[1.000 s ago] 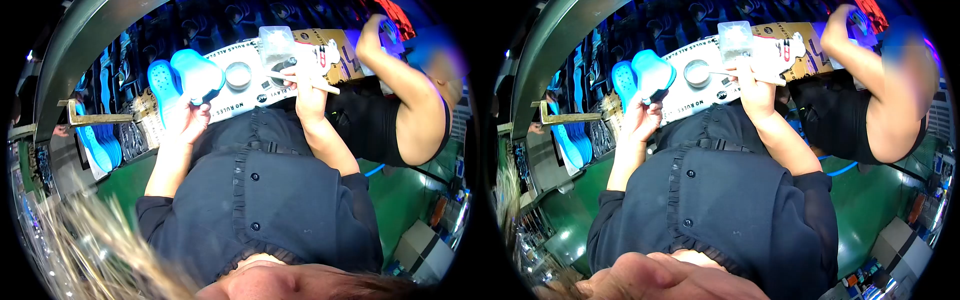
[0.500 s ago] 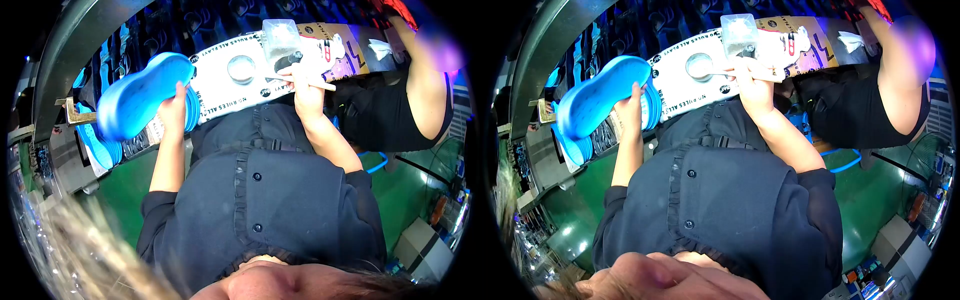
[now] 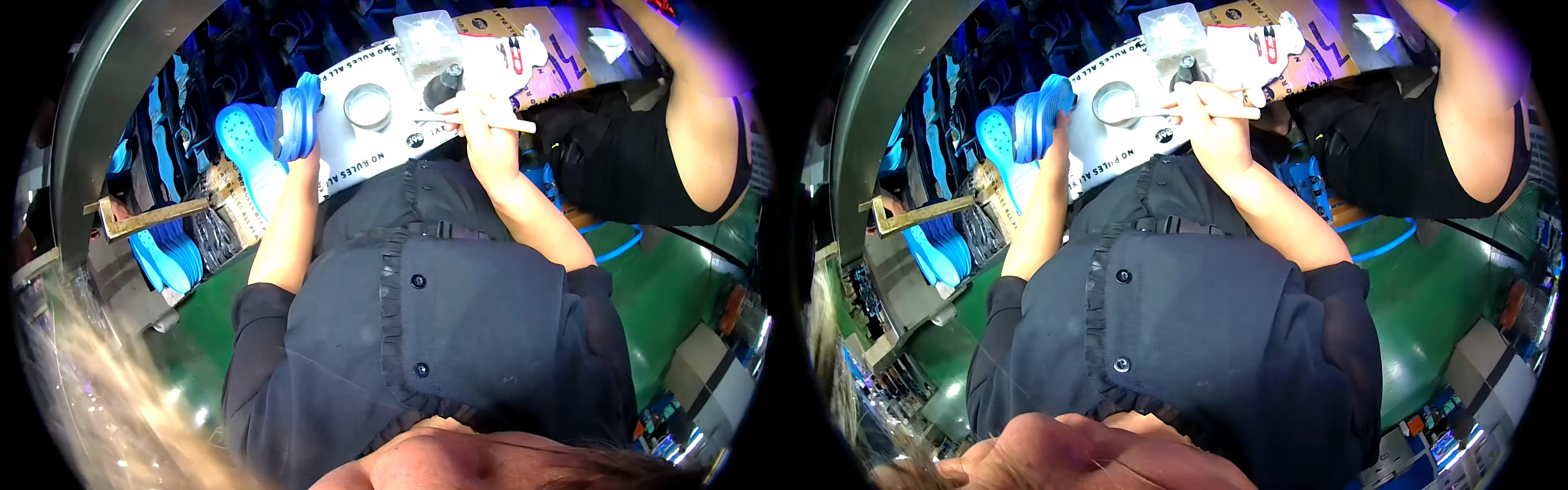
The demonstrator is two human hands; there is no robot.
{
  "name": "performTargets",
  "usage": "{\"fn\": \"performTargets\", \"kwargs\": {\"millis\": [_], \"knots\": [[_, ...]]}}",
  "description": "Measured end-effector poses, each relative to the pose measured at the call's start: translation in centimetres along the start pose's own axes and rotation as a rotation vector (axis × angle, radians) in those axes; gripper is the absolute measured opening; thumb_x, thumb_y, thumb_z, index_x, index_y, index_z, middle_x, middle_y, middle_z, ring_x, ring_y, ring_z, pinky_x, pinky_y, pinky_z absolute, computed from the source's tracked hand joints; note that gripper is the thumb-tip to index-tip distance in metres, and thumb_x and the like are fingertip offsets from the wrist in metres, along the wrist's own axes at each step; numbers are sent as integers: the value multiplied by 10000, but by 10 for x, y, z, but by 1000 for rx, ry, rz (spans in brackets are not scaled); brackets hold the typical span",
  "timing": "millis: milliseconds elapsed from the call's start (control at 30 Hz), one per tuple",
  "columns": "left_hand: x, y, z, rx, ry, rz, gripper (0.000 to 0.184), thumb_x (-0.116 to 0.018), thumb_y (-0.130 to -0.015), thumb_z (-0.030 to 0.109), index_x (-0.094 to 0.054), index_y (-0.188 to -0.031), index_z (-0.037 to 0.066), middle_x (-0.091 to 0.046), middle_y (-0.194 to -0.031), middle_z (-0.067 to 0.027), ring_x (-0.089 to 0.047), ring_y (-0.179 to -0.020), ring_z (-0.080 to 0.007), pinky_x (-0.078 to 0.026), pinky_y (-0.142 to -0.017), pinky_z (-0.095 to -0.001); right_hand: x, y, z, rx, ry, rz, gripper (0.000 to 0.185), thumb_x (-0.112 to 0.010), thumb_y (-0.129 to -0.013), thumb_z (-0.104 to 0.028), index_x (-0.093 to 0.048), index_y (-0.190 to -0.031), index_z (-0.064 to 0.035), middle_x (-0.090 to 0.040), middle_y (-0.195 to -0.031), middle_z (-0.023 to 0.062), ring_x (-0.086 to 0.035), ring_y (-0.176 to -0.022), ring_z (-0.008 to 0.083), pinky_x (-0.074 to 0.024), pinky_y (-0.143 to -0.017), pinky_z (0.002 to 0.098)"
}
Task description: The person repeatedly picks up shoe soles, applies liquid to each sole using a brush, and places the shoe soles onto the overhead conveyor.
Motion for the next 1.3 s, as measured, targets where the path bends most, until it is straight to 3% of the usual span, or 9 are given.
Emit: {"fn": "performTargets", "kwargs": {"millis": [367, 433, 567, 633, 700, 900, 1033, 1100, 1300], "knots": [[-42, 34, -67, 503, 796, -167, 278, -510, -842, 15, -542, -1113, -40, -615, -980, -112, -598, -837, -171, -493, -757, -267, 7, 4, 8, 115, 48, -18, 263, -464, -900, -133, -627, -792, 43, -625, -728, 71, -557, -604, 108, -450, -577, 218], [-22, 38, -56, 456, 475, -125, 275, -515, -849, 29, -542, -1113, -45, -619, -966, -108, -595, -832, -156, -489, -759, -255, 8, 3, 10, 113, 40, -12, 269, -463, -902, -139, -628, -793, 42, -627, -732, 72, -559, -604, 109, -451, -579, 219], [-12, 51, -79, 539, 666, -154, 290, -551, -835, 47, -540, -1109, -47, -615, -967, -109, -585, -838, -145, -477, -778, -251, 10, 2, 11, 103, 27, -12, 271, -463, -903, -145, -632, -800, 41, -626, -716, 68, -558, -602, 108, -452, -580, 220], [20, 46, -40, 311, 178, -227, 290, -574, -817, 47, -539, -1087, -54, -616, -949, -117, -595, -815, -159, -483, -751, -258, 10, 1, 14, 95, 18, -13, 271, -464, -903, -146, -633, -802, 41, -627, -712, 68, -558, -602, 106, -452, -578, 220], [48, 50, -30, 375, 22, -158, 285, -580, -818, 68, -526, -1065, -64, -620, -905, -135, -613, -773, -179, -505, -665, -265, 10, 1, 15, 97, 9, -14, 259, -464, -897, -126, -633, -795, 41, -629, -703, 68, -557, -595, 101, -445, -563, 216], [85, 60, 53, 505, 262, -96, 249, -571, -827, 76, -490, -1021, -59, -610, -831, -158, -619, -589, -178, -511, -579, -268, 7, 1, 14, 58, -14, -3, 238, -470, -882, -93, -631, -778, 48, -631, -692, 74, -559, -582, 97, -432, -539, 203], [68, 72, 59, 614, 871, -100, 255, -596, -813, 104, -490, -1014, -10, -595, -776, -95, -590, -578, -169, -491, -486, -245, 6, 1, 9, 39, 6, 3, 227, -481, -871, -85, -633, -774, 53, -629, -690, 80, -562, -584, 99, -435, -539, 204], [52, 92, 46, 946, 1134, -62, 197, -592, -820, 126, -524, -969, 16, -597, -785, -73, -570, -600, -157, -475, -486, -246, 5, 1, 4, 74, 18, 0, 224, -484, -870, -85, -637, -777, 50, -626, -682, 81, -558, -576, 101, -438, -541, 206], [27, 95, 50, 1116, 1304, -195, 149, -542, -804, 159, -523, -883, 34, -538, -711, -43, -475, -522, -117, -440, -481, -210, 2, 5, -1, -10, 14, -3, 248, -464, -883, -101, -644, -789, 40, -599, -709, 67, -539, -593, 92, -413, -529, 190]]}}
Point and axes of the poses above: each hand's wrist, its own y-axis away from the middle knuckle, its own x-axis out of the back of the hand, z = x × y, the point moved 10 cm from there along -y, towards the middle knuckle
